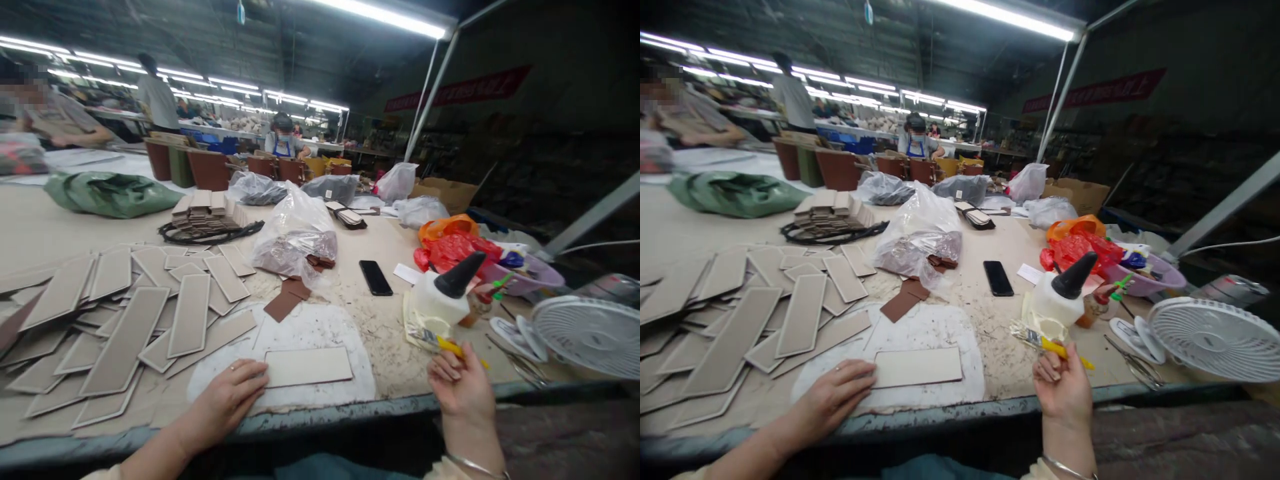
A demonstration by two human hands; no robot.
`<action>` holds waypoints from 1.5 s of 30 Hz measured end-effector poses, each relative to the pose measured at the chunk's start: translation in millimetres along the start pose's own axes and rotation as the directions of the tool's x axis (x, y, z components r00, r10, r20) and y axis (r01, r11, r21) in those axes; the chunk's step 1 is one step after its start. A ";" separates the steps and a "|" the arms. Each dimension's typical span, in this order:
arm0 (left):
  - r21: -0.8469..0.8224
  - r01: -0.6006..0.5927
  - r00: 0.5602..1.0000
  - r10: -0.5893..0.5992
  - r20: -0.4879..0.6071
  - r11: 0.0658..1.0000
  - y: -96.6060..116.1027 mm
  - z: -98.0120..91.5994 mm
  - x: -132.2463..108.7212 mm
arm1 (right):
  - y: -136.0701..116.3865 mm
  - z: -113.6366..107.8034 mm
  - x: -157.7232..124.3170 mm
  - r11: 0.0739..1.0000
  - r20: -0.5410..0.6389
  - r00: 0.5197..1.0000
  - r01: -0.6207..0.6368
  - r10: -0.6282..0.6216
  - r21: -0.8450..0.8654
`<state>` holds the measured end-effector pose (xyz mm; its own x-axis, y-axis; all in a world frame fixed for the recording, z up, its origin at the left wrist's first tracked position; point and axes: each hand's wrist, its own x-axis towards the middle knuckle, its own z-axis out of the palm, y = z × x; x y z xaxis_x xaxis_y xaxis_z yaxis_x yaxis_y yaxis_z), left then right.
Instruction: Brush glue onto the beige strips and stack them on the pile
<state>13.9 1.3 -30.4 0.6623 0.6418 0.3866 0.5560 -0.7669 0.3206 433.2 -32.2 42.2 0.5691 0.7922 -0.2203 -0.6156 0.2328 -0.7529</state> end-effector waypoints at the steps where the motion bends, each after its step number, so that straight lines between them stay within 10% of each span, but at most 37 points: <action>1: -0.018 -0.006 1.000 0.006 0.000 1.000 2.4 -0.9 0.9 | 9.8 7.7 -5.2 0.998 0.033 0.998 -0.059 0.060 -0.017; 11: -0.098 -0.002 0.999 -0.002 -0.039 0.995 7.8 0.3 3.0 | 115.5 63.5 -58.6 0.882 0.305 0.931 -0.035 0.200 -0.471; 24: -0.109 -0.015 1.000 0.012 -0.026 0.994 6.3 3.1 3.3 | 156.8 98.2 -91.9 0.745 0.453 0.854 0.126 0.254 -0.655; 33: -0.123 -0.011 0.999 0.007 -0.036 0.992 6.9 2.4 4.2 | 151.1 86.1 -79.0 0.601 0.533 0.799 0.287 0.280 -0.746; 45: -0.128 -0.034 0.999 0.029 -0.043 0.991 4.4 2.9 4.3 | 109.9 54.3 -49.4 0.256 0.533 0.846 0.509 0.030 -0.822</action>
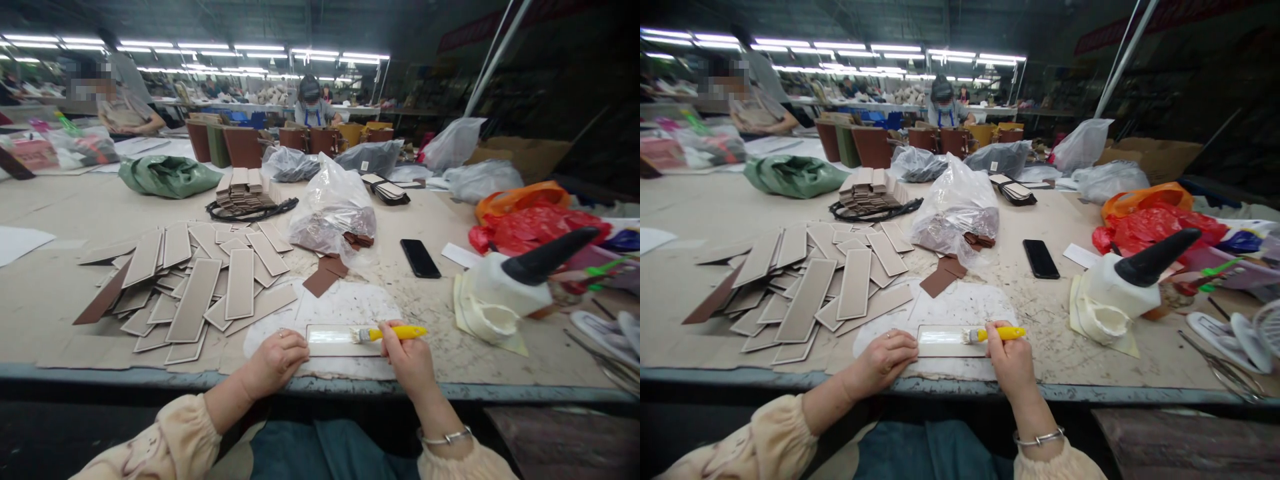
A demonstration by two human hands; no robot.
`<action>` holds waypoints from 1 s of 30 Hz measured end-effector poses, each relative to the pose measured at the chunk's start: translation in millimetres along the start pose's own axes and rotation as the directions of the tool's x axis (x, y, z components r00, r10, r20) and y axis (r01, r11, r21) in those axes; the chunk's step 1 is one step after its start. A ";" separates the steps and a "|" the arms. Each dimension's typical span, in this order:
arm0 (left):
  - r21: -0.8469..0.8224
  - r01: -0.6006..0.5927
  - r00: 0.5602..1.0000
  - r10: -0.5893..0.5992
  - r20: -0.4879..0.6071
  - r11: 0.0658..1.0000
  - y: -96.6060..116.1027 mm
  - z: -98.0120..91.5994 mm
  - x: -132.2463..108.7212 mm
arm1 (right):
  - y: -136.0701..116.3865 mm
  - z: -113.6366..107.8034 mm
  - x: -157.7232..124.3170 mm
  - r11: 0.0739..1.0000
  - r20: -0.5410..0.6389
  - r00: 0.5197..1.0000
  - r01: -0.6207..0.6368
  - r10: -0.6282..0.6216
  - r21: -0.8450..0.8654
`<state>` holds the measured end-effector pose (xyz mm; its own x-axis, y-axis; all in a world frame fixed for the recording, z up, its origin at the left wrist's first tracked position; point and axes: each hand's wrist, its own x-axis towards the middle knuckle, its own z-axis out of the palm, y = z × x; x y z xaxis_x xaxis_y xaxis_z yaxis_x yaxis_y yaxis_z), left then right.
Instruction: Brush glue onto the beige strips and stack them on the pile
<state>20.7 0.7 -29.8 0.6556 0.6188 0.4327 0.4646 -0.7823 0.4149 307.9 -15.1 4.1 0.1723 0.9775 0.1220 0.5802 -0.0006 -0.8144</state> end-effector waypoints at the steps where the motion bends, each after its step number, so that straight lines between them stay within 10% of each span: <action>1: 0.000 -0.002 1.000 0.002 -0.002 1.000 -0.6 0.5 -0.5 | 3.2 -4.9 0.4 0.999 -0.025 1.000 0.008 -0.009 -0.034; 13: -0.001 -0.011 1.000 0.011 -0.018 1.000 1.2 -0.3 1.0 | 13.6 -35.5 1.1 0.939 -0.191 0.973 0.060 -0.131 -0.339; 21: 0.011 -0.004 1.000 0.004 -0.028 1.000 1.0 1.1 -0.5 | -33.2 11.4 -12.7 0.931 -0.024 0.988 -0.133 0.150 0.341; 30: -0.003 0.001 1.000 -0.001 -0.011 1.000 1.9 0.2 1.2 | -38.7 54.5 -17.7 0.900 0.195 0.977 -0.158 0.083 0.405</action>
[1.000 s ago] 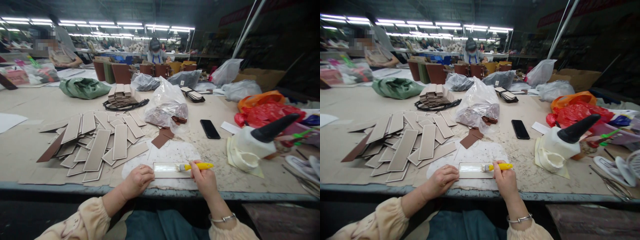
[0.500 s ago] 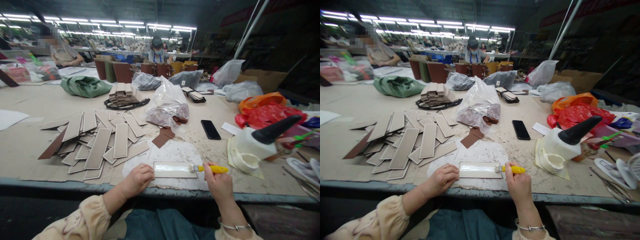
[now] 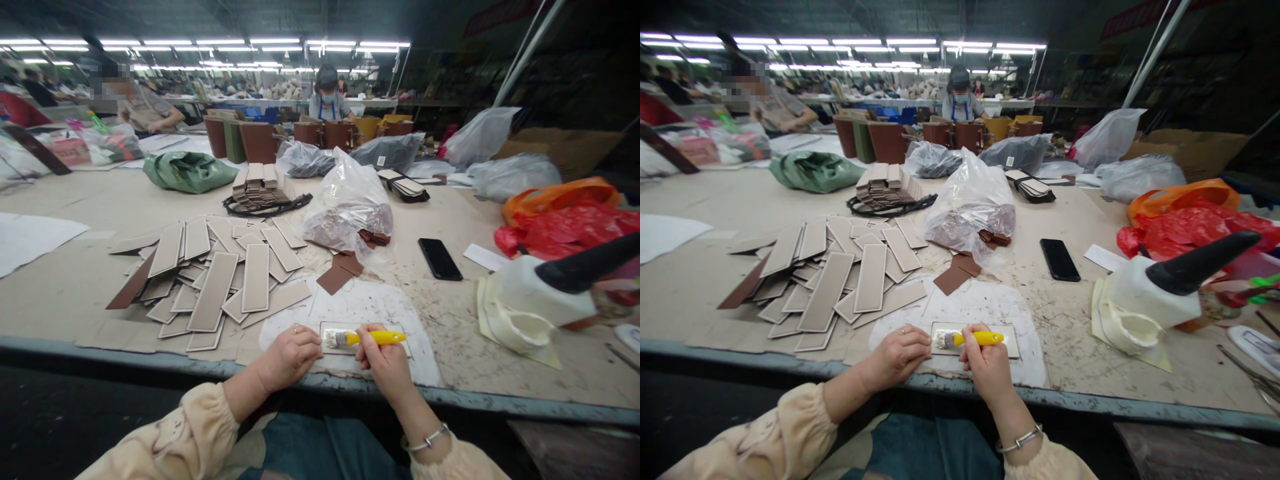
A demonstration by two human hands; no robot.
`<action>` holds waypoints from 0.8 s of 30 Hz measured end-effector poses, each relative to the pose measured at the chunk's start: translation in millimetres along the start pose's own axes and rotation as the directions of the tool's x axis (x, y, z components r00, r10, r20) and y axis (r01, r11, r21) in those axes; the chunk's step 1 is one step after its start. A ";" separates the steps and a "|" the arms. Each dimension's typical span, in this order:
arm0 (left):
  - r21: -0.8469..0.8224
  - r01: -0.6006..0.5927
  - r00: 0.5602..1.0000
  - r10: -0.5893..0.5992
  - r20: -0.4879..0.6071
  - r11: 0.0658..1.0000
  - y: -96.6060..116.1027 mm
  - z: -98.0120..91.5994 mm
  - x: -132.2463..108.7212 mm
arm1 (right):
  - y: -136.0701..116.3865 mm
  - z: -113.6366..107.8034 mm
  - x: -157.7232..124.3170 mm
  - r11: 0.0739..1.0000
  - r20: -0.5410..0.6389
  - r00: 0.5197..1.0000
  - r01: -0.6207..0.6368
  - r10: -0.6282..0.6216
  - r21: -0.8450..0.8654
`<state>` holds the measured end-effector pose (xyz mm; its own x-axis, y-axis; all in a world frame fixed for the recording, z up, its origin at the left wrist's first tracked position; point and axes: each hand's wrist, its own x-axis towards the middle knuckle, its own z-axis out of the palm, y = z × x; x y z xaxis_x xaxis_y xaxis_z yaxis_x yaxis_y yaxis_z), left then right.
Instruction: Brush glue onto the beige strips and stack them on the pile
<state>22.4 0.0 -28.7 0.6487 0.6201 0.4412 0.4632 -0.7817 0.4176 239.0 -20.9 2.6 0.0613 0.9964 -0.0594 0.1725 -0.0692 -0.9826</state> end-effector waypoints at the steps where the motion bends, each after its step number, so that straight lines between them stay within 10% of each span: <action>1: 0.001 -0.004 1.000 0.004 -0.005 1.000 -0.3 0.3 0.1 | 1.6 -2.2 0.3 1.000 0.004 1.000 0.009 -0.009 -0.026; 24: -0.001 -0.023 1.000 0.023 -0.008 1.000 -0.5 -1.1 2.3 | 9.4 -112.2 -0.7 0.700 -0.176 0.927 0.116 -0.331 -0.704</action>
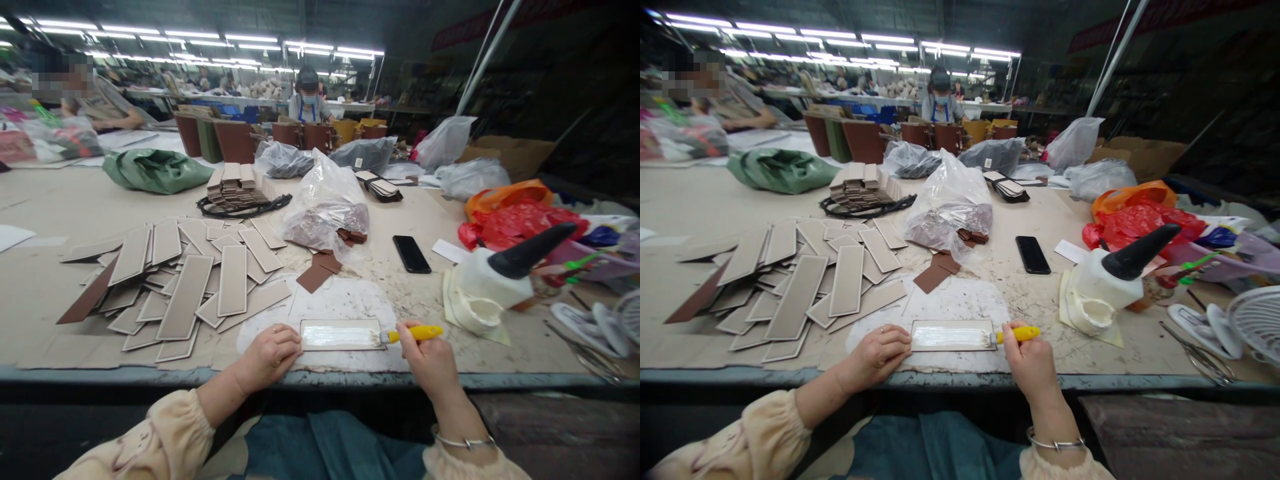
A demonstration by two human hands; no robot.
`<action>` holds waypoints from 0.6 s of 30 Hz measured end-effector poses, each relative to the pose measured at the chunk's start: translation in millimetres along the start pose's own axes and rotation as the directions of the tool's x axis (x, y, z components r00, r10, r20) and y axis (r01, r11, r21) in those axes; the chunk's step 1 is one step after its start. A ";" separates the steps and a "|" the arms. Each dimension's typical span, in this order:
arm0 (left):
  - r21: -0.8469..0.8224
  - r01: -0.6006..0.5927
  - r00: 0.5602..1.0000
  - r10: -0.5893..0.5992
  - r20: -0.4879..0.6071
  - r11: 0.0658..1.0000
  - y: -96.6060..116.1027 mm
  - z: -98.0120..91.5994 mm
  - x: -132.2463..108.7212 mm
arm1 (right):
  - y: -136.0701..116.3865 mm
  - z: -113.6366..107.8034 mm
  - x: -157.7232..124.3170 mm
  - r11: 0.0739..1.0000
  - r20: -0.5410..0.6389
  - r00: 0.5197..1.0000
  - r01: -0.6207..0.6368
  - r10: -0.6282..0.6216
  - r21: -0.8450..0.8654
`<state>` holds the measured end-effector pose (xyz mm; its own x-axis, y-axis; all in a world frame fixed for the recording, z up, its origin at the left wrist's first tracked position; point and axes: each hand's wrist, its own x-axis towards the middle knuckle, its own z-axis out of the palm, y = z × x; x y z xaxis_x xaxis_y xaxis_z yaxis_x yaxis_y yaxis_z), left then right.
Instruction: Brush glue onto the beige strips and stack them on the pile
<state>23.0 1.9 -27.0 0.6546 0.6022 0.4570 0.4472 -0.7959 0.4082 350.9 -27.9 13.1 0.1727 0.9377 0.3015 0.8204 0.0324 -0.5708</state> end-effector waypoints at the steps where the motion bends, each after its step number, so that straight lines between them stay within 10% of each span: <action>1: 0.000 0.000 1.000 0.000 -0.001 1.000 -0.2 0.3 -0.2 | -0.2 -1.1 -0.1 1.000 -0.007 1.000 -0.006 0.006 -0.005; 9: 0.009 0.003 1.000 -0.003 0.001 1.000 0.8 0.6 -0.1 | -48.4 18.2 -4.2 0.830 0.080 0.968 -0.246 0.238 0.500; 18: 0.017 0.010 1.000 -0.011 0.021 1.000 0.9 0.5 -0.1 | -87.4 71.0 -11.7 0.605 0.321 0.926 -0.374 0.199 0.703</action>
<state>23.6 1.1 -27.1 0.6627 0.6090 0.4357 0.4642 -0.7907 0.3992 238.5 -17.1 5.2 0.1478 0.9858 -0.0795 0.0491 -0.0876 -0.9949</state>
